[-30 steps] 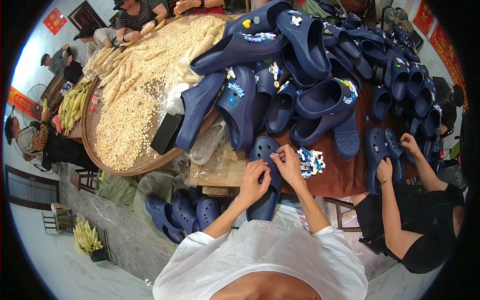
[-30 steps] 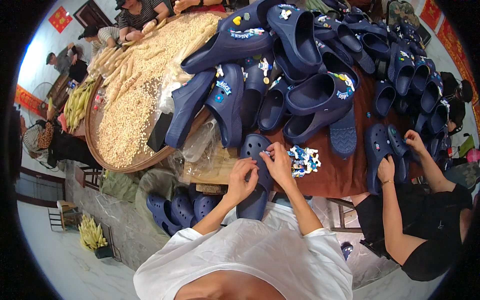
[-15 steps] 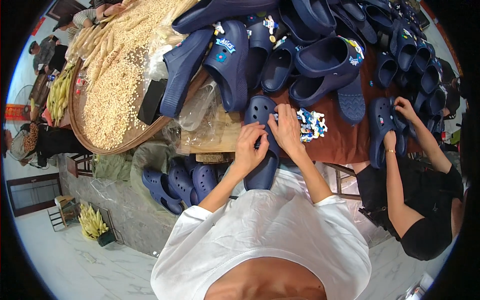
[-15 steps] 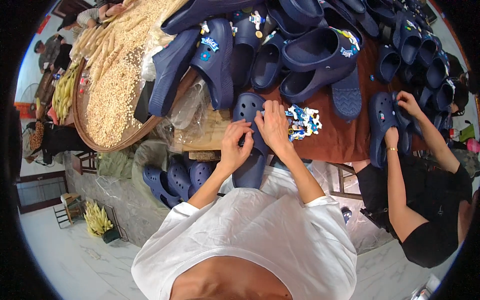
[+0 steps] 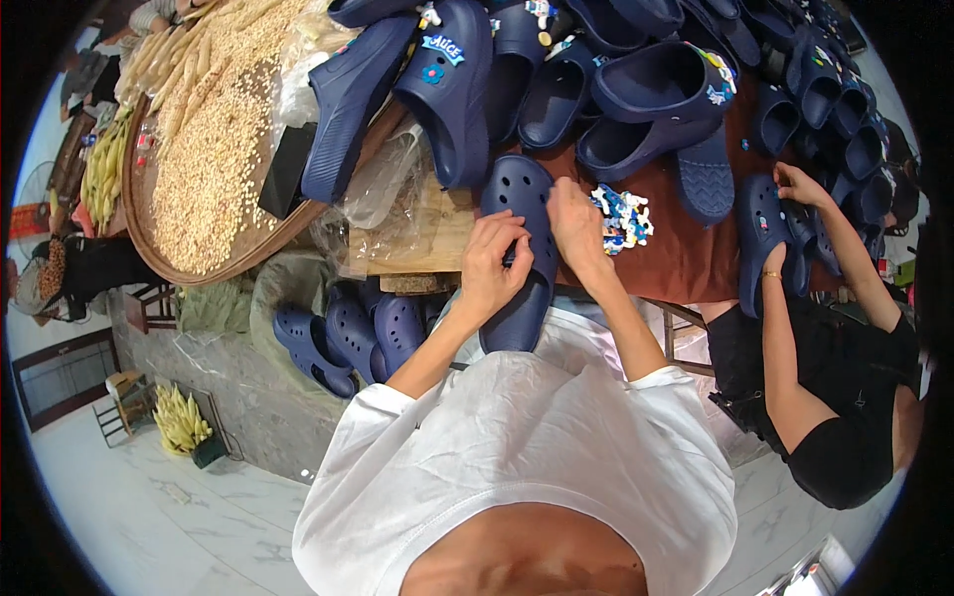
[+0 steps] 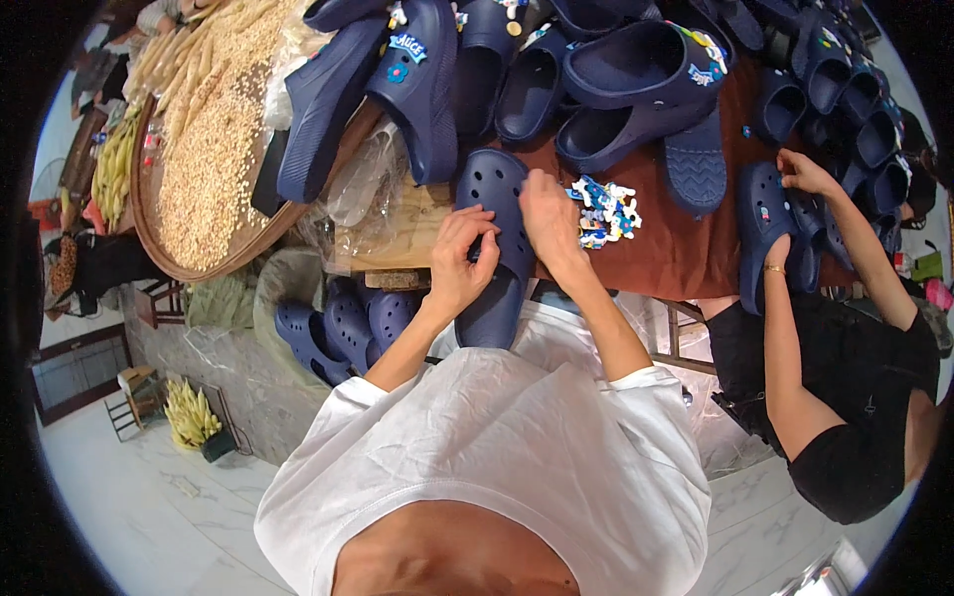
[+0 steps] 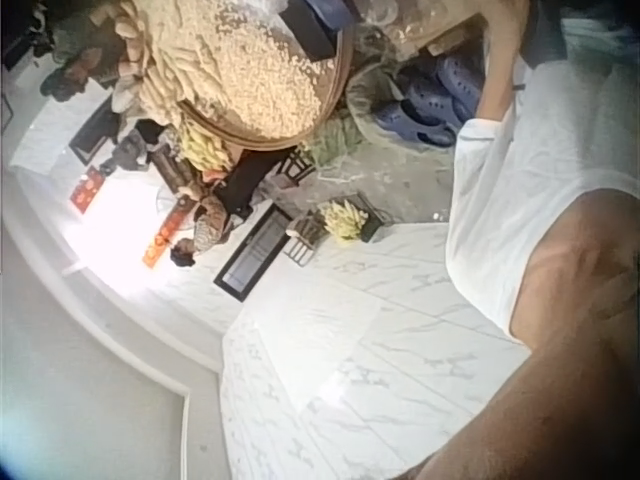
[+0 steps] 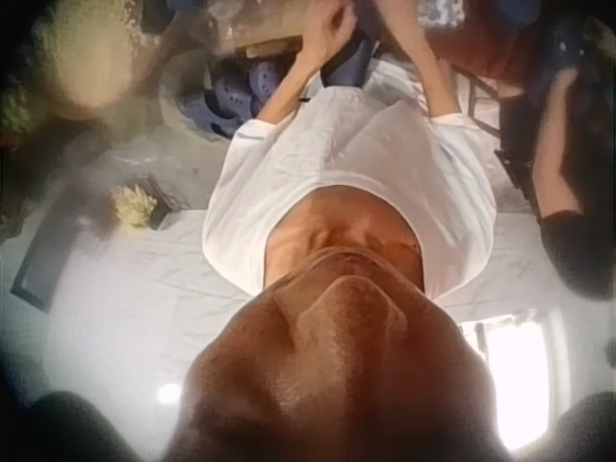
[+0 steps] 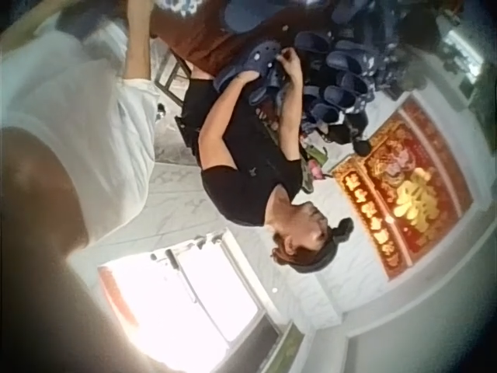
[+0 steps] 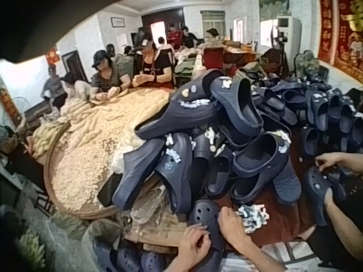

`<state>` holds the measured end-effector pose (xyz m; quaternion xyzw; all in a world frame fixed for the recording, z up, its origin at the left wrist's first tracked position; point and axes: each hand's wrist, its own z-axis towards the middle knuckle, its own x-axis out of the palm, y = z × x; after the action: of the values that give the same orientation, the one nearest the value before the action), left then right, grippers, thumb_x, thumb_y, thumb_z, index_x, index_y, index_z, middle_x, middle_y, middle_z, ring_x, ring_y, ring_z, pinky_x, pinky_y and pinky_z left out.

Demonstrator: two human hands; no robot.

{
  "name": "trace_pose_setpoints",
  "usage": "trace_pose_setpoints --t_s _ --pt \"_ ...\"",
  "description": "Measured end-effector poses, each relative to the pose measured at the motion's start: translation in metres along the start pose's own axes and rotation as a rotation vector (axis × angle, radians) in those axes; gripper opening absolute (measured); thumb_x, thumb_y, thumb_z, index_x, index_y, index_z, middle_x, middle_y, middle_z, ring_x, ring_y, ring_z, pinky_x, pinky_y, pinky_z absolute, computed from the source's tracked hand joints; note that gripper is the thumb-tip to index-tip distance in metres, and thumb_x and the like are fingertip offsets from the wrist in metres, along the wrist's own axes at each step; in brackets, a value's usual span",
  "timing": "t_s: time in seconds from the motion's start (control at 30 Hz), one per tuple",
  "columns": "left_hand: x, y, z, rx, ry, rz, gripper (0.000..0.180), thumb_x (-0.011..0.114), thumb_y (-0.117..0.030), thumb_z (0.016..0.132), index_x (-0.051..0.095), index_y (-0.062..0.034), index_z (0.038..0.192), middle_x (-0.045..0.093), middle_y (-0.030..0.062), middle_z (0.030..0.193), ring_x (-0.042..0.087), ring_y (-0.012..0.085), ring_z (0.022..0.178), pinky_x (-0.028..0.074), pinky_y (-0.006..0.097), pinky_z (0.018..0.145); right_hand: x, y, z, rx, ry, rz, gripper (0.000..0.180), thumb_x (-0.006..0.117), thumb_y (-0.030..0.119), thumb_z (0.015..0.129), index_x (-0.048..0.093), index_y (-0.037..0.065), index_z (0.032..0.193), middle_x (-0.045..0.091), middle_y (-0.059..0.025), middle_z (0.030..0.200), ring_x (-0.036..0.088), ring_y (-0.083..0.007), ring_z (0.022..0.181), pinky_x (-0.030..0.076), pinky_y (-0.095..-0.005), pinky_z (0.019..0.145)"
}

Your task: Attaching decorative charms to blue clogs.

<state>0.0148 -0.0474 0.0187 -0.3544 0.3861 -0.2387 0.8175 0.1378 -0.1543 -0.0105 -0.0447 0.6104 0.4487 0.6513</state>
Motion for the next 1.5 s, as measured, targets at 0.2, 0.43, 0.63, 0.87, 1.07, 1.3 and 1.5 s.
trace_pose_setpoints --t_s 0.2,0.43,0.63,0.87,1.07,1.3,1.5 --pt "-0.005 0.002 -0.005 -0.008 -0.061 0.022 0.006 0.062 0.000 0.075 0.062 -0.0010 0.081 0.066 0.0154 0.094 0.061 0.0342 0.100 0.048 0.041 0.087 -0.002 -0.025 -0.015 0.063 -0.071 0.093 0.014 0.047 0.012 0.095 0.055 0.001 0.093 0.061 -0.0203 0.089 0.059 -0.0403 0.083 0.046 -0.0461 0.071" --pt "-0.005 0.007 -0.011 0.005 -0.083 -0.086 0.010 0.065 -0.005 0.077 0.062 -0.0015 0.085 0.064 0.0129 0.094 0.059 0.0331 0.101 0.047 0.041 0.086 -0.024 -0.031 -0.013 0.086 -0.039 -0.046 0.025 0.050 0.022 0.096 0.059 0.004 0.111 0.059 -0.0198 0.099 0.057 -0.0383 0.093 0.045 -0.0428 0.079" --pt "-0.019 -0.003 -0.017 -0.038 -0.061 -0.123 0.010 0.064 -0.008 0.081 0.062 -0.0021 0.089 0.063 0.0139 0.102 0.058 0.0332 0.102 0.046 0.041 0.087 -0.026 -0.023 -0.021 0.059 -0.014 -0.123 0.040 0.054 0.028 0.095 0.051 0.002 0.125 0.047 -0.0209 0.116 0.056 -0.0374 0.096 0.045 -0.0426 0.081" --pt "-0.048 -0.009 -0.052 -0.072 -0.146 -0.087 0.014 0.063 -0.004 0.081 0.063 -0.0028 0.095 0.062 0.0140 0.107 0.058 0.0325 0.102 0.046 0.040 0.088 -0.052 0.015 -0.038 0.097 0.190 0.297 0.047 0.059 0.026 0.092 0.047 0.002 0.130 0.047 -0.0186 0.116 0.053 -0.0333 0.102 0.044 -0.0391 0.086" --pt "-0.064 -0.009 -0.075 -0.129 -0.178 -0.022 0.018 0.064 -0.005 0.079 0.063 -0.0029 0.098 0.062 0.0141 0.108 0.058 0.0315 0.100 0.046 0.038 0.086 -0.046 0.047 -0.063 -0.117 0.218 0.166 0.068 0.071 0.029 0.082 0.039 -0.002 0.134 0.043 -0.0239 0.124 0.043 -0.0402 0.118 0.036 -0.0440 0.100" --pt "-0.056 -0.008 -0.086 -0.317 -0.030 -0.016 0.048 0.066 -0.014 0.080 0.049 -0.0013 0.123 0.055 0.0174 0.114 0.055 0.0335 0.104 0.044 0.039 0.089 -0.034 0.046 -0.079 0.008 0.217 0.162 0.063 0.058 0.010 0.082 0.032 -0.002 0.138 0.039 -0.0302 0.126 0.047 -0.0468 0.112 0.039 -0.0472 0.097" --pt "-0.056 -0.010 -0.097 -0.473 0.081 -0.164 0.063 0.068 -0.022 0.080 0.041 -0.0006 0.133 0.054 0.0173 0.116 0.058 0.0319 0.098 0.048 0.039 0.084 -0.035 0.045 -0.091 0.080 0.175 0.254 0.065 0.048 0.001 0.076 0.030 -0.004 0.139 0.037 -0.0297 0.127 0.042 -0.0464 0.118 0.034 -0.0474 0.102"
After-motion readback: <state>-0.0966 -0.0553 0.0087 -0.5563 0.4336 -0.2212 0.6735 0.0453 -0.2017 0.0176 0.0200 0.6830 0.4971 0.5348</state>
